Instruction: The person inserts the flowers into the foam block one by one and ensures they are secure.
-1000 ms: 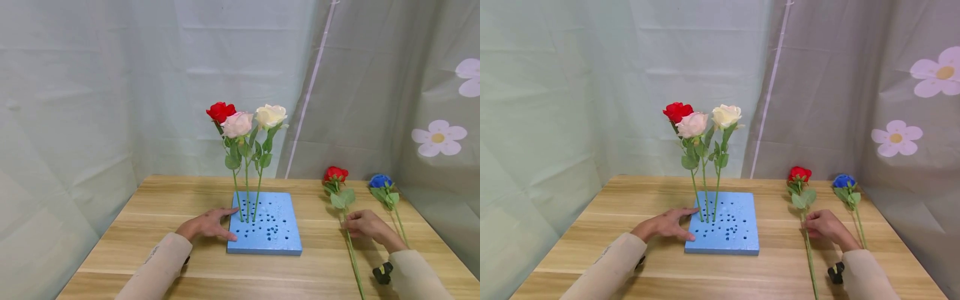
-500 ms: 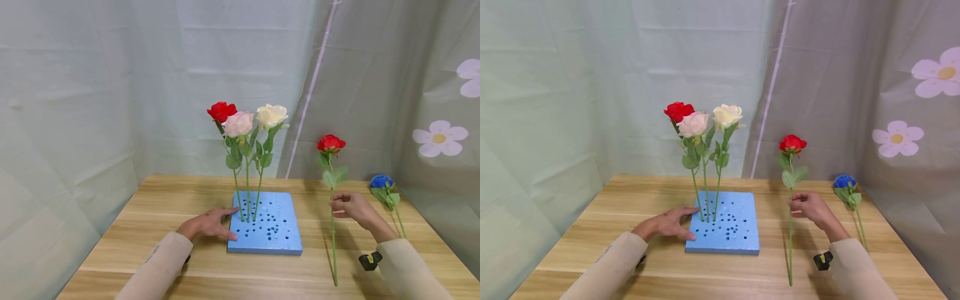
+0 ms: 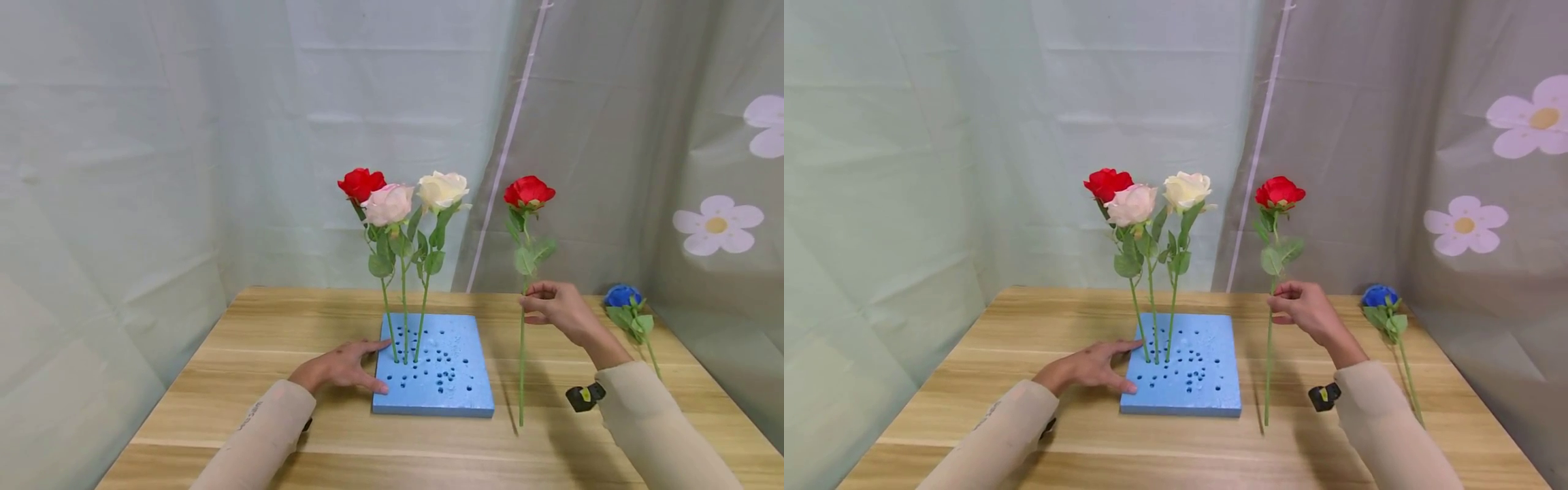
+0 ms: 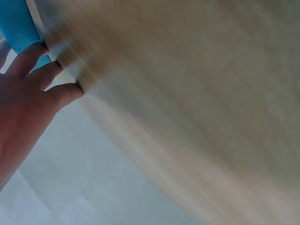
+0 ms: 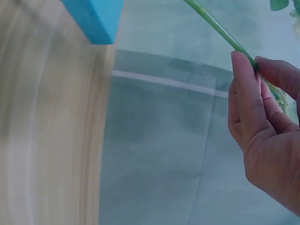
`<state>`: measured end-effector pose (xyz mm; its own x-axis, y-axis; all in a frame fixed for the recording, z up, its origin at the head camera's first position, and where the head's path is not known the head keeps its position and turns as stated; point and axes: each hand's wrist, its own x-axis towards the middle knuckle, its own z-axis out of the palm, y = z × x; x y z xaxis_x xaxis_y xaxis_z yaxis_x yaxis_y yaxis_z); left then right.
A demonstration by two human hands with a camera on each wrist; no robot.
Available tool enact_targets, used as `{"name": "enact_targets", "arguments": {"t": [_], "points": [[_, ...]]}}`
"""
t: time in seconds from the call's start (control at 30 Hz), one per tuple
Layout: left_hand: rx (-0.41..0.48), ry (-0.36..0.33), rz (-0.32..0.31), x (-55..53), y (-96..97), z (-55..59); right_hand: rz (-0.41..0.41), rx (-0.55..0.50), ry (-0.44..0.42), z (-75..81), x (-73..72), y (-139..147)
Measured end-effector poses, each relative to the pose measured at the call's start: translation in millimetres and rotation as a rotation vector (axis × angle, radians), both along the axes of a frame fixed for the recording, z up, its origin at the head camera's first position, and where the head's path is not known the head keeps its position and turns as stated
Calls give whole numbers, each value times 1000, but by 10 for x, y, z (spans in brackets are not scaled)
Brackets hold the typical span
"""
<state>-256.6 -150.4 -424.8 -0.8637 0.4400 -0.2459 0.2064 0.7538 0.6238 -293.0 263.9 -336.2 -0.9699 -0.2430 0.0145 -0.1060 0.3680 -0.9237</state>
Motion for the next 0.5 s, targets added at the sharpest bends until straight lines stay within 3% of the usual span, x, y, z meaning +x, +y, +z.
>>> {"name": "enact_targets", "arguments": {"t": [0.5], "points": [[-4,12,-6,-5,-5,-6,10,-8,28,157,-44,-248]]}}
